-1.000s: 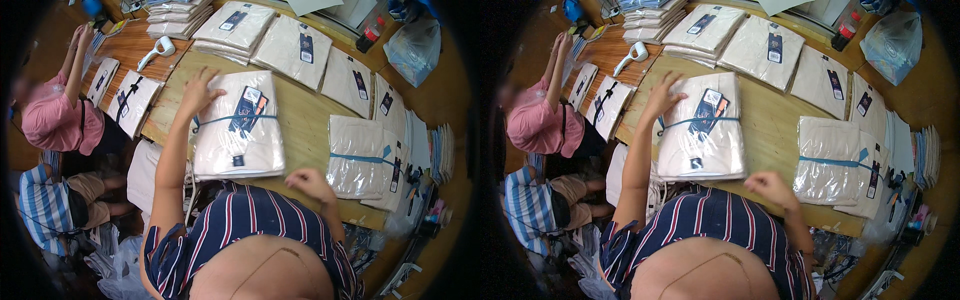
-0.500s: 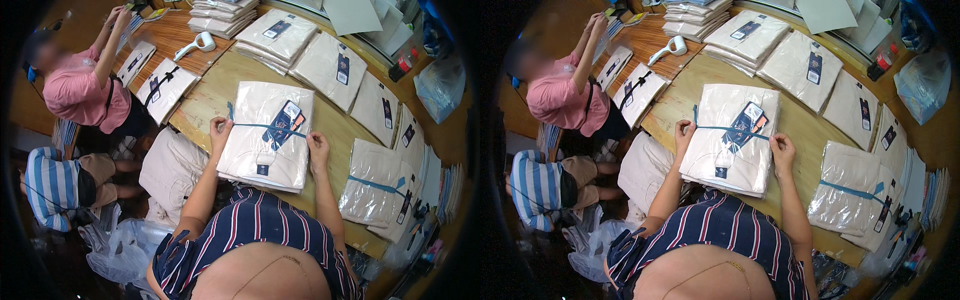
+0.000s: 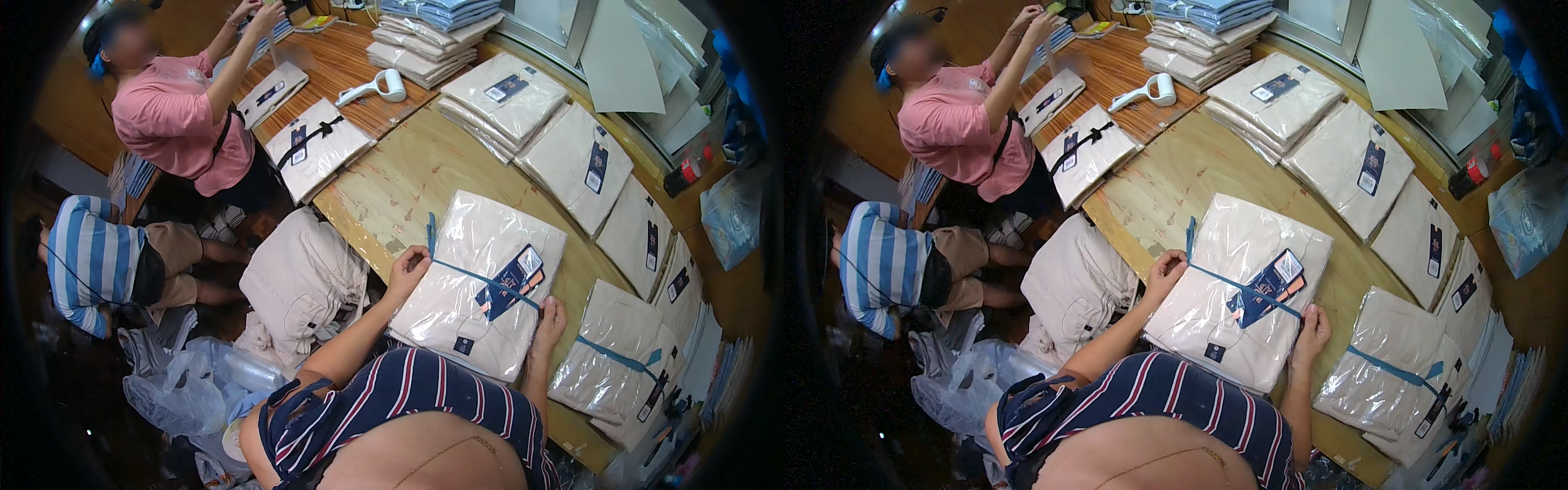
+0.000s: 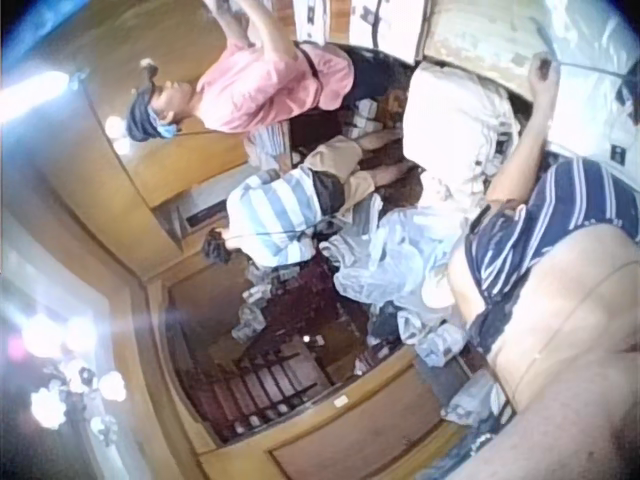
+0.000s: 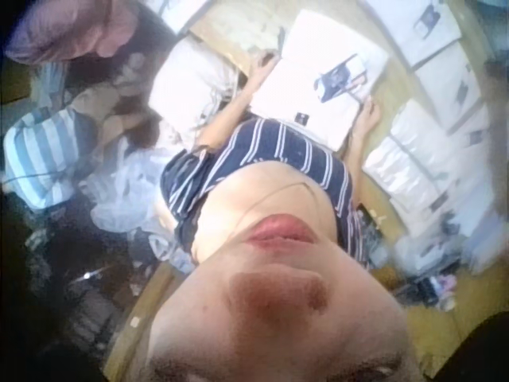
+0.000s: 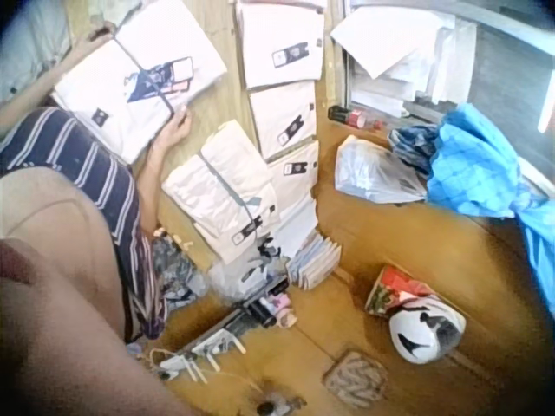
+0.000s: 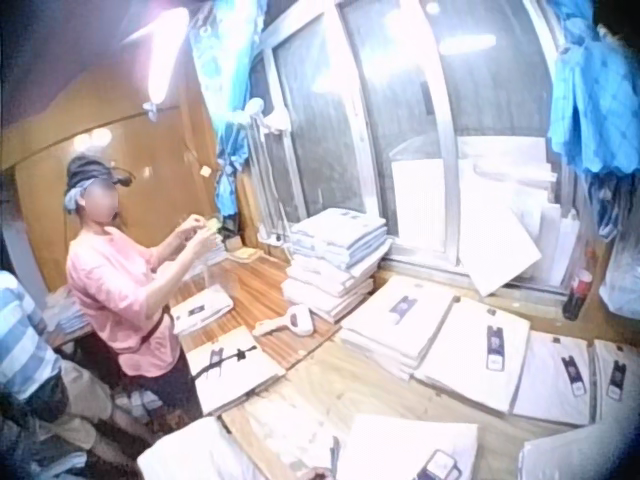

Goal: The person picks up packaged shirts from a table, stacks them, and secures the bundle by tying a blue ribbon around them.

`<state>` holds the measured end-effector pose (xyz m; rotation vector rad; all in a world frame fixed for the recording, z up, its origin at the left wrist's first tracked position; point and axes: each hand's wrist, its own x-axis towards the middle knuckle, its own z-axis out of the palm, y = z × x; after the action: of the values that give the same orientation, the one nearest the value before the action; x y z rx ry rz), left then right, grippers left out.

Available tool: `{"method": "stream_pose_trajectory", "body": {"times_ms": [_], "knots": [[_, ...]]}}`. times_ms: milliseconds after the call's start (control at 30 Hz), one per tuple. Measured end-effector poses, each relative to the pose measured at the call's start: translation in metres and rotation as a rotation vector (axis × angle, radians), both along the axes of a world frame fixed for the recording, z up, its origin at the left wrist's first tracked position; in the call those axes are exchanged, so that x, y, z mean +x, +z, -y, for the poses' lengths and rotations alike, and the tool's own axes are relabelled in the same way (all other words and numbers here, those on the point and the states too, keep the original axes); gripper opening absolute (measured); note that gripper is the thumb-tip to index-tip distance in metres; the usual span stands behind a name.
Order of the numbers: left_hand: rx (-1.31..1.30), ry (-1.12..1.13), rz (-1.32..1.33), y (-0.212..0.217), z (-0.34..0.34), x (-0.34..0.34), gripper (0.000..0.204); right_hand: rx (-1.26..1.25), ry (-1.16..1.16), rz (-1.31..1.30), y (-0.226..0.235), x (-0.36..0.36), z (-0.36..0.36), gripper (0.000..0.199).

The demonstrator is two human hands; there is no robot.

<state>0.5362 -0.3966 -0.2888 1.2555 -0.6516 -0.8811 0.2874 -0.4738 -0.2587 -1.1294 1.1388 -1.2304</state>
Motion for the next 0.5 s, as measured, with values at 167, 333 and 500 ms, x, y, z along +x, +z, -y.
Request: {"method": "stream_pose_trajectory", "body": {"times_ms": [167, 333, 500], "knots": [[0.042, -0.050, -0.004, 0.007, 0.002, 0.001, 0.007, 0.082, 0.004, -0.006, 0.009, -0.004, -0.008, 0.024], [0.053, -0.056, 0.040, 0.006, 0.000, 0.000, 0.013, -0.031, 0.013, -0.103, 0.003, -0.008, -0.016, 0.025], [0.121, -0.012, 0.175, 0.015, -0.007, 0.008, 0.014, 0.005, 0.085, -0.333, -0.004, -0.016, -0.003, 0.021]]}}
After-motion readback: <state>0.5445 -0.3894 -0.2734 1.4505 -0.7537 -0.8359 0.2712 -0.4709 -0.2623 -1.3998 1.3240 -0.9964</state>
